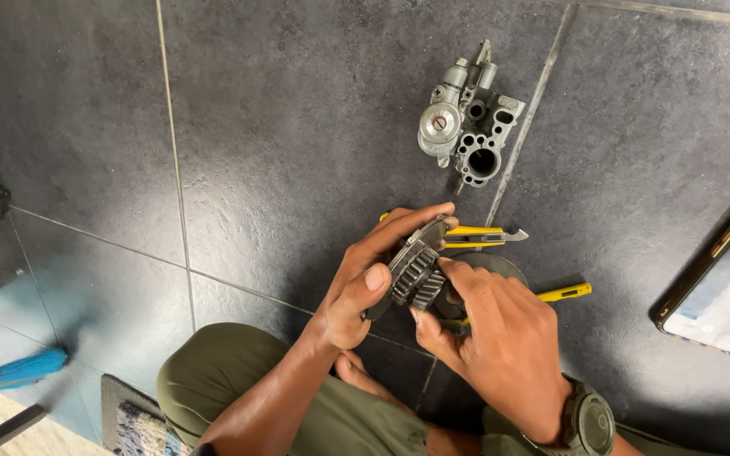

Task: Cleaning and inspecting a motorcycle clutch housing using a scraper while sitting on the floor

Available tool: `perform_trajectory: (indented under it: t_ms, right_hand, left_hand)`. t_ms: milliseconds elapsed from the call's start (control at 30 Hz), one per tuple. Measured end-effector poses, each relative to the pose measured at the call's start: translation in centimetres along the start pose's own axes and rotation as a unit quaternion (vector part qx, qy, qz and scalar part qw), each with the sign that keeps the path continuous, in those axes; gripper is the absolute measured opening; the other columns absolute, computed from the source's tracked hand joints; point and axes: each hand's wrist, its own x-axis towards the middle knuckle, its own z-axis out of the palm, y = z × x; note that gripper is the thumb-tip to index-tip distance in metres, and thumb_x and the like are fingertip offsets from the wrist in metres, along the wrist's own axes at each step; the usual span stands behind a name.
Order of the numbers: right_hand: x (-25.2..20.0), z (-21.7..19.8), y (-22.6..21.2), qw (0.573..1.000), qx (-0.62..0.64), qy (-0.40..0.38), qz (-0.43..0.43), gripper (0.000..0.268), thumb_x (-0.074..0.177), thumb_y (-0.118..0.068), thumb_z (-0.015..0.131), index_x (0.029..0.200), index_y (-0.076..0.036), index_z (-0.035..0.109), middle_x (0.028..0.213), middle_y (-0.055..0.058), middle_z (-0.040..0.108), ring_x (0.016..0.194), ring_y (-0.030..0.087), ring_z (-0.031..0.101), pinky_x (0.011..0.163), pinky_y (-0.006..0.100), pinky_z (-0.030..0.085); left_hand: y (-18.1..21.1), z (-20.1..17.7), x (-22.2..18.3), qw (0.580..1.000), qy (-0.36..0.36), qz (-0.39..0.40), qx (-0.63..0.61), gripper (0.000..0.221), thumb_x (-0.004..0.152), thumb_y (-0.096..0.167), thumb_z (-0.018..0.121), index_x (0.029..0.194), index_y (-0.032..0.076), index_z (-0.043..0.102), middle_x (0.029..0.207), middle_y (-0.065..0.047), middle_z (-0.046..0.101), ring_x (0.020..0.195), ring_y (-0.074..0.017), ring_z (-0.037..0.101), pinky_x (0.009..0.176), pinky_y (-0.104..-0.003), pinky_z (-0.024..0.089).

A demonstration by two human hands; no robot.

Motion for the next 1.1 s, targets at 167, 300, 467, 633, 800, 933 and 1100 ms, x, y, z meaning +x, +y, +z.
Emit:
perform_trajectory:
  t_ms: [167, 300, 467, 633, 800, 933, 1100]
  right_hand:
    - [0.03, -0.03, -0.06, 1.000, 0.002, -0.002, -0.001, 0.050, 0.078, -0.025, 0.084, 0.118, -0.001, 0.066, 0.079, 0.005, 0.066, 0.059, 0.019, 0.057, 0.060, 0.032, 0.047]
    - [0.06, -0.11, -0.18, 1.000, -0.003, 0.003, -0.009, 0.051, 0.077, -0.023, 0.085, 0.118, -0.001, 0.066, 0.079, 0.005, 0.066, 0.059, 0.019, 0.057, 0.060, 0.032, 0.047]
    - [0.01, -0.17, -0.30, 1.000, -0.008, 0.005, -0.010, 0.050, 0.077, -0.024, 0.084, 0.117, -0.001, 0.066, 0.080, 0.005, 0.067, 0.060, 0.019, 0.058, 0.060, 0.032, 0.047]
    - [-0.03, -0.17, -0.42, 1.000, -0.005, 0.006, -0.007, 0.049, 0.078, -0.025, 0.084, 0.117, 0.000, 0.067, 0.078, 0.005, 0.066, 0.060, 0.019, 0.057, 0.060, 0.032, 0.046]
    - [-0.15, -0.17, -0.47, 1.000, -0.002, 0.008, -0.008, 0.049, 0.078, -0.024, 0.084, 0.117, 0.000, 0.067, 0.078, 0.005, 0.066, 0.060, 0.019, 0.057, 0.060, 0.032, 0.047]
    - [-0.16, -0.20, -0.52, 1.000, -0.002, 0.007, -0.009, 0.050, 0.077, -0.024, 0.084, 0.117, 0.000, 0.066, 0.080, 0.005, 0.066, 0.061, 0.019, 0.058, 0.060, 0.032, 0.047]
    - [-0.08, -0.27, -0.62, 1.000, 0.004, 0.012, -0.012, 0.048, 0.077, -0.023, 0.084, 0.116, 0.000, 0.066, 0.081, 0.006, 0.067, 0.062, 0.019, 0.059, 0.061, 0.032, 0.048]
  left_hand:
    - [-0.05, -0.07, -0.04, 1.000, -0.001, 0.005, -0.003, 0.082, 0.095, 0.063, 0.038, 0.148, 0.001, 0.047, 0.134, -0.017, 0.059, 0.122, -0.0287, 0.052, 0.108, -0.050, 0.039]
    - [-0.01, -0.06, -0.06, 1.000, -0.003, 0.013, 0.003, 0.081, 0.096, 0.062, 0.036, 0.148, 0.002, 0.047, 0.135, -0.017, 0.059, 0.123, -0.0297, 0.053, 0.108, -0.051, 0.040]
    - [0.00, -0.03, -0.15, 1.000, -0.002, 0.010, 0.000, 0.083, 0.095, 0.064, 0.037, 0.148, 0.001, 0.048, 0.132, -0.016, 0.058, 0.121, -0.0289, 0.051, 0.107, -0.051, 0.039]
    - [0.12, -0.03, -0.23, 1.000, -0.001, 0.014, -0.003, 0.082, 0.096, 0.064, 0.037, 0.148, 0.001, 0.048, 0.131, -0.016, 0.059, 0.120, -0.0283, 0.052, 0.106, -0.050, 0.040]
    - [0.42, 0.01, -0.29, 1.000, 0.000, 0.013, 0.001, 0.083, 0.095, 0.064, 0.037, 0.146, 0.000, 0.049, 0.128, -0.016, 0.059, 0.118, -0.0283, 0.053, 0.104, -0.048, 0.040]
    - [0.36, -0.01, -0.34, 1.000, -0.001, 0.012, -0.009, 0.083, 0.095, 0.064, 0.038, 0.147, 0.000, 0.049, 0.129, -0.016, 0.058, 0.117, -0.0280, 0.053, 0.104, -0.048, 0.040]
    - [0.43, -0.02, -0.33, 1.000, -0.002, 0.010, -0.007, 0.084, 0.095, 0.066, 0.037, 0.147, 0.000, 0.049, 0.129, -0.015, 0.058, 0.118, -0.0281, 0.052, 0.105, -0.048, 0.040]
